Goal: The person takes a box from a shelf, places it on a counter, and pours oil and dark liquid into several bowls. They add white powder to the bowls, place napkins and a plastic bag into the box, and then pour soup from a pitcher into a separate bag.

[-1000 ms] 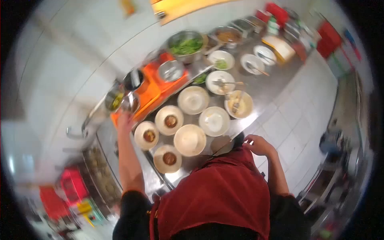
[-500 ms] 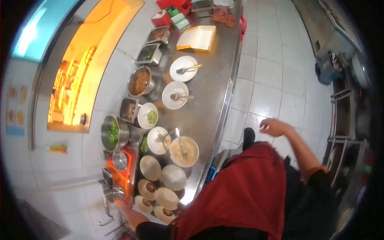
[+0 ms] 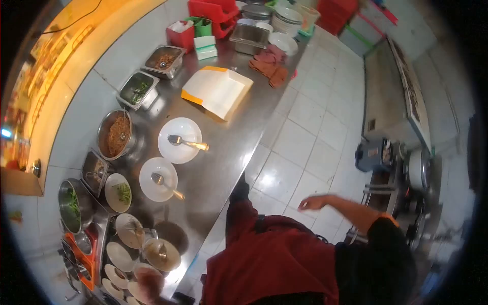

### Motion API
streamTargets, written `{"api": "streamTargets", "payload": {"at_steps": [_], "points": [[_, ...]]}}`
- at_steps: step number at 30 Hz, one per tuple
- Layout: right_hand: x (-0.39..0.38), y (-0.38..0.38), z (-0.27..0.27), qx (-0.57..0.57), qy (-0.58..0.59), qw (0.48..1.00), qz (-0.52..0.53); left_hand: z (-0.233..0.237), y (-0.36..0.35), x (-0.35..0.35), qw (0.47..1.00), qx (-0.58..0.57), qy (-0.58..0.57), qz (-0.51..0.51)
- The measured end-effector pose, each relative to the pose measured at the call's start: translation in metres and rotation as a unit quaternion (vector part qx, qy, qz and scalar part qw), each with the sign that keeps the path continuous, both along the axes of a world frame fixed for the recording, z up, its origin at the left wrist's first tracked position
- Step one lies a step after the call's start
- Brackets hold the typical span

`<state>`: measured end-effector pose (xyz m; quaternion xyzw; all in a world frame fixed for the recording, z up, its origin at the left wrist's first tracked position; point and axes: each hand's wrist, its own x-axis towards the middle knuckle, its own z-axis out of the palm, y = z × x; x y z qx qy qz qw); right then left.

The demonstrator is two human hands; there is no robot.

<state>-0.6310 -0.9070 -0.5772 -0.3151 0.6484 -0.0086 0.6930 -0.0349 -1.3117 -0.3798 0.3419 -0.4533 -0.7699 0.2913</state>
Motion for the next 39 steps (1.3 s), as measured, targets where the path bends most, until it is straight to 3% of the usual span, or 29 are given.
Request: {"api": "streamTargets", "payload": {"at_steps": [1, 2, 3, 5, 6, 8, 9, 10, 11, 12, 14, 15, 16, 18, 19, 20, 21, 24, 25, 27, 28, 30, 32, 33, 35, 37, 39], "points": [[0.012, -0.004, -0.017, 0.058, -0.04, 0.997, -0.029, -0.032, 0.028, -0.026, 0.986, -0.024, -0.043, -0.158], [0.016, -0.033, 0.011, 0.091, -0.064, 0.993, -0.029, -0.014, 0.039, -0.116, 0.951, 0.174, -0.065, -0.248], [0.018, -0.06, 0.045, 0.122, -0.087, 0.988, -0.032, -0.025, 0.045, -0.164, 0.905, 0.181, -0.119, -0.366], [0.003, -0.02, -0.028, -0.075, -0.162, 0.955, -0.237, -0.056, 0.041, -0.222, 0.828, 0.097, -0.171, -0.525], [-0.027, -0.029, -0.026, -0.073, -0.161, 0.957, -0.229, -0.07, 0.031, -0.242, 0.802, 0.055, -0.188, -0.564], [-0.09, -0.04, -0.014, 0.005, -0.006, 0.995, -0.102, -0.089, 0.002, -0.274, 0.752, -0.032, -0.207, -0.625], [-0.123, -0.087, 0.062, 0.032, 0.032, 0.996, -0.08, -0.095, -0.011, -0.291, 0.729, -0.073, -0.206, -0.648], [-0.158, -0.092, 0.061, -0.008, 0.093, 0.996, 0.007, -0.1, -0.023, -0.309, 0.709, -0.114, -0.198, -0.667], [-0.202, -0.084, 0.031, 0.014, 0.074, 0.992, 0.101, -0.1, -0.032, -0.326, 0.688, -0.154, -0.186, -0.684], [-0.224, -0.13, 0.087, 0.047, 0.143, 0.976, 0.16, -0.095, -0.046, -0.352, 0.681, -0.201, -0.162, -0.685], [-0.277, -0.186, 0.122, -0.038, 0.178, 0.977, 0.108, -0.077, -0.07, -0.401, 0.721, -0.237, -0.144, -0.635], [-0.295, -0.221, 0.147, -0.097, 0.231, 0.967, 0.053, -0.032, -0.073, -0.446, 0.785, -0.123, -0.247, -0.554], [-0.309, -0.256, 0.168, -0.183, 0.272, 0.945, -0.013, -0.015, -0.075, -0.479, 0.846, -0.02, -0.285, -0.45], [-0.341, -0.326, 0.2, -0.315, 0.235, 0.912, -0.121, -0.027, -0.075, -0.533, 0.864, 0.062, -0.418, -0.275], [-0.358, -0.357, 0.203, -0.361, 0.216, 0.9, -0.117, -0.053, -0.073, -0.549, 0.867, 0.066, -0.421, -0.26], [-0.373, -0.389, 0.208, -0.408, 0.193, 0.885, -0.111, -0.091, -0.072, -0.562, 0.856, -0.046, -0.478, -0.192], [-0.382, -0.42, 0.216, -0.42, 0.179, 0.885, -0.094, -0.119, -0.074, -0.573, 0.824, -0.157, -0.531, -0.117], [-0.407, -0.515, 0.243, -0.458, 0.157, 0.875, -0.024, -0.147, -0.075, -0.589, 0.791, -0.145, -0.594, -0.031], [-0.411, -0.543, 0.247, -0.51, 0.127, 0.85, 0.019, -0.138, -0.066, -0.596, 0.786, -0.136, -0.603, -0.01], [-0.411, -0.594, 0.246, -0.596, 0.112, 0.791, 0.081, -0.113, -0.047, -0.603, 0.667, -0.268, -0.687, 0.108], [-0.411, -0.628, 0.245, -0.638, 0.133, 0.751, 0.102, -0.101, -0.048, -0.608, 0.658, -0.266, -0.694, 0.121], [-0.405, -0.691, 0.25, -0.683, 0.133, 0.713, 0.089, -0.077, -0.035, -0.617, 0.747, -0.078, -0.646, 0.132], [-0.395, -0.755, 0.232, -0.737, 0.209, 0.632, 0.117, -0.037, -0.026, -0.642, 0.761, -0.031, -0.632, 0.147], [-0.392, -0.773, 0.234, -0.742, 0.201, 0.628, 0.123, -0.024, -0.028, -0.652, 0.777, 0.004, -0.61, 0.152], [-0.386, -0.802, 0.239, -0.64, 0.3, 0.637, 0.307, -0.019, -0.023, -0.661, 0.784, 0.011, -0.596, 0.173], [-0.385, -0.814, 0.245, -0.641, 0.299, 0.621, 0.337, -0.031, -0.016, -0.666, 0.796, 0.012, -0.574, 0.192], [-0.386, -0.821, 0.246, -0.548, 0.311, 0.668, 0.395, -0.039, -0.015, -0.674, 0.824, 0.003, -0.535, 0.185]]}}
